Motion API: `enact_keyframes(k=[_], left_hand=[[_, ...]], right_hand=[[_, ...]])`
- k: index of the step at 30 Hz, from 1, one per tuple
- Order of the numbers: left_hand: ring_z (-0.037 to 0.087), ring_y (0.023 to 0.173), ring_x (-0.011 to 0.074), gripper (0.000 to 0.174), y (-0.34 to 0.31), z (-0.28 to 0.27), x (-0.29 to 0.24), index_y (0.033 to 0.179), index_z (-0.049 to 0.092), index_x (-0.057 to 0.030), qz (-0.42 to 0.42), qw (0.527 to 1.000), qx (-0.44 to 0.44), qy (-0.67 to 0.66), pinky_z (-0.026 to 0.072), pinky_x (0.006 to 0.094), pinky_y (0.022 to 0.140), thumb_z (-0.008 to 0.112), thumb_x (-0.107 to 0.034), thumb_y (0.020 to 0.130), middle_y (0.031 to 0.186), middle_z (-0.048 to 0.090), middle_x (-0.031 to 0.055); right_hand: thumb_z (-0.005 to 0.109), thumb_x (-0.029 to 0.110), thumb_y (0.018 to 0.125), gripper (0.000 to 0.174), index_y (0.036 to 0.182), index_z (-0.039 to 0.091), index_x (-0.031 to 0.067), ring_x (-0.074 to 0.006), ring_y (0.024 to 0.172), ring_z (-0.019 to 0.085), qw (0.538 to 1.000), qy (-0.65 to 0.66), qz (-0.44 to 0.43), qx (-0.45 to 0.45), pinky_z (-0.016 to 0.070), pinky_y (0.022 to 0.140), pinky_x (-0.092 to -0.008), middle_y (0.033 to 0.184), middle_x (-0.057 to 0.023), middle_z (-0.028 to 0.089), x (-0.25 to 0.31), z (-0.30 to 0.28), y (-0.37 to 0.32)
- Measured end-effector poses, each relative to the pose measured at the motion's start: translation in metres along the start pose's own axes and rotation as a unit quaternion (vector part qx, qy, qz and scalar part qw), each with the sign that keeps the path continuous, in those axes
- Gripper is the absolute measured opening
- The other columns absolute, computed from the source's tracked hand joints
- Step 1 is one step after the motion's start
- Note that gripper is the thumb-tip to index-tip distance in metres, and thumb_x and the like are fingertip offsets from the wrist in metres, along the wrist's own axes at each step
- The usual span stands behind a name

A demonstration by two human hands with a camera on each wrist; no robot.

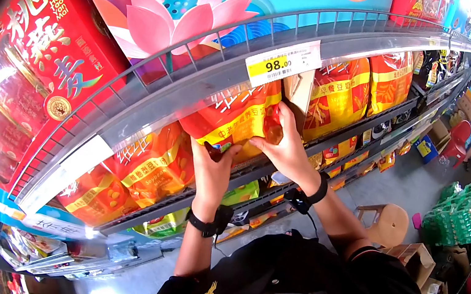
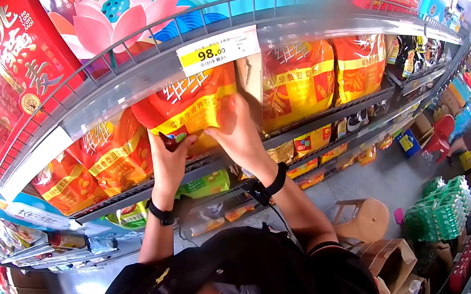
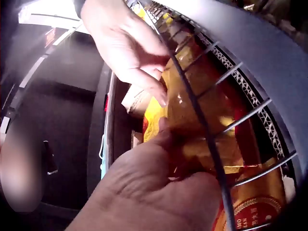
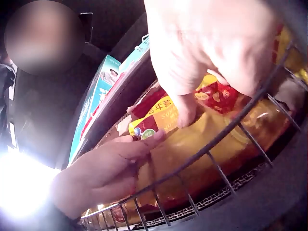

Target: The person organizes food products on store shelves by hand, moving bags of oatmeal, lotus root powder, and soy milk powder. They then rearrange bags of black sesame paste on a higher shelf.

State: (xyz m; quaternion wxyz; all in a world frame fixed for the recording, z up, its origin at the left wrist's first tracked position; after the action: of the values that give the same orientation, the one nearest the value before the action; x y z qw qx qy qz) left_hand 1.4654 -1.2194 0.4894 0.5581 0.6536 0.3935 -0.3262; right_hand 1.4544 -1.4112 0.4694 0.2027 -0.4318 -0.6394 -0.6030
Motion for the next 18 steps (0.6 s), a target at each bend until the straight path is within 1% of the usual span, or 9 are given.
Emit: enact_keyframes(k=[1, 4, 5, 7, 8, 9, 12, 16, 18], left_hand=[[0.061, 0.12, 0.025, 0.084, 0.003, -0.001, 0.008, 0.151, 0.036, 0.0, -0.027, 0.999, -0.013, -0.046, 0.0524, 0.0367, 0.098, 0.085, 0.001, 0.083, 0.138, 0.057, 0.0166], [0.062, 0.122, 0.0309, 0.086, 0.005, -0.005, 0.013, 0.152, 0.035, 0.0002, -0.047, 0.995, -0.07, 0.058, 0.0525, 0.0392, 0.098, 0.087, -0.006, 0.083, 0.139, 0.058, 0.0222], [0.061, 0.125, 0.0368, 0.094, 0.002, -0.004, 0.001, 0.154, 0.031, 0.0018, -0.078, 0.992, -0.068, 0.068, 0.0515, 0.0414, 0.1, 0.09, -0.014, 0.083, 0.14, 0.057, 0.0274], [0.061, 0.126, 0.0372, 0.1, -0.006, -0.003, 0.0, 0.157, 0.026, 0.0029, -0.033, 0.989, -0.084, 0.113, 0.0508, 0.0412, 0.102, 0.091, -0.015, 0.082, 0.141, 0.056, 0.028], [0.061, 0.126, 0.0374, 0.103, -0.011, -0.004, 0.003, 0.158, 0.024, 0.0034, -0.011, 0.987, -0.092, 0.135, 0.0504, 0.0411, 0.102, 0.091, -0.016, 0.082, 0.141, 0.056, 0.0284], [0.059, 0.129, 0.0385, 0.109, -0.012, -0.005, 0.014, 0.159, 0.019, 0.0046, -0.004, 0.99, -0.077, 0.119, 0.0493, 0.0422, 0.104, 0.092, -0.015, 0.081, 0.143, 0.054, 0.0292], [0.056, 0.129, 0.0297, 0.104, -0.02, -0.007, 0.003, 0.159, 0.018, 0.0061, 0.01, 0.994, 0.008, 0.112, 0.049, 0.041, 0.106, 0.089, -0.008, 0.083, 0.142, 0.053, 0.0244], [0.054, 0.134, 0.039, 0.098, -0.019, -0.012, 0.004, 0.159, 0.022, 0.0049, -0.021, 0.988, -0.003, 0.156, 0.0435, 0.0435, 0.111, 0.084, 0.0, 0.083, 0.144, 0.051, 0.0287], [0.052, 0.135, 0.0427, 0.094, -0.021, -0.01, 0.002, 0.158, 0.023, 0.0047, 0.006, 0.983, -0.026, 0.184, 0.0435, 0.0438, 0.111, 0.081, 0.002, 0.084, 0.147, 0.05, 0.0303]], right_hand=[[0.084, 0.013, 0.09, 0.097, 0.159, 0.019, -0.0039, -0.0297, 0.145, 0.047, 1.0, 0.003, 0.011, -0.009, 0.0399, 0.118, -0.041, 0.153, -0.0253, 0.046, -0.002, 0.001, 0.002], [0.086, 0.013, 0.087, 0.099, 0.159, 0.021, -0.0054, -0.0349, 0.144, 0.049, 0.997, -0.059, 0.031, -0.027, 0.0416, 0.117, -0.0427, 0.152, -0.0287, 0.047, 0.007, -0.001, 0.0], [0.087, 0.014, 0.086, 0.099, 0.158, 0.023, -0.006, -0.0372, 0.143, 0.049, 0.995, -0.077, 0.057, -0.018, 0.0425, 0.117, -0.0436, 0.152, -0.0297, 0.047, 0.016, -0.003, 0.002], [0.088, 0.017, 0.084, 0.1, 0.157, 0.025, -0.0072, -0.0419, 0.141, 0.05, 0.988, -0.112, 0.106, -0.003, 0.0441, 0.115, -0.0455, 0.151, -0.0319, 0.047, 0.032, -0.011, 0.004], [0.088, 0.019, 0.083, 0.1, 0.157, 0.026, -0.0076, -0.0431, 0.14, 0.051, 0.985, -0.152, 0.085, -0.017, 0.0448, 0.114, -0.0461, 0.15, -0.032, 0.048, 0.029, -0.011, 0.001], [0.089, 0.021, 0.083, 0.101, 0.156, 0.027, -0.008, -0.0442, 0.139, 0.051, 0.979, -0.192, 0.064, -0.031, 0.0455, 0.113, -0.0467, 0.149, -0.0321, 0.049, 0.021, -0.011, -0.004], [0.088, 0.027, 0.083, 0.099, 0.155, 0.03, -0.0081, -0.0455, 0.136, 0.053, 0.969, -0.239, 0.047, -0.047, 0.0464, 0.112, -0.048, 0.147, -0.0318, 0.051, 0.02, -0.012, -0.006], [0.088, 0.027, 0.084, 0.091, 0.151, 0.035, -0.0065, -0.044, 0.132, 0.057, 0.969, -0.231, 0.047, -0.07, 0.0492, 0.108, -0.0466, 0.143, -0.0298, 0.055, 0.025, -0.013, -0.007], [0.088, 0.027, 0.085, 0.088, 0.149, 0.038, -0.0055, -0.0434, 0.129, 0.059, 0.964, -0.244, 0.023, -0.1, 0.0511, 0.105, -0.0458, 0.141, -0.0284, 0.057, 0.014, -0.013, -0.01]])
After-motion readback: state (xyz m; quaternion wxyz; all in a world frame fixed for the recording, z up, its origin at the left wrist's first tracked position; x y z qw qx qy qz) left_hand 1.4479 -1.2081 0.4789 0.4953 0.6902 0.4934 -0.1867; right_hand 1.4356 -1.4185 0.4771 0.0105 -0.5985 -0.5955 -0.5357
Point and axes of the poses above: each hand's wrist, its own y-axis towards the middle knuckle, its own z-axis out of the palm, x = y × z, the point moved 5 cm from there along y, towards the middle knuckle
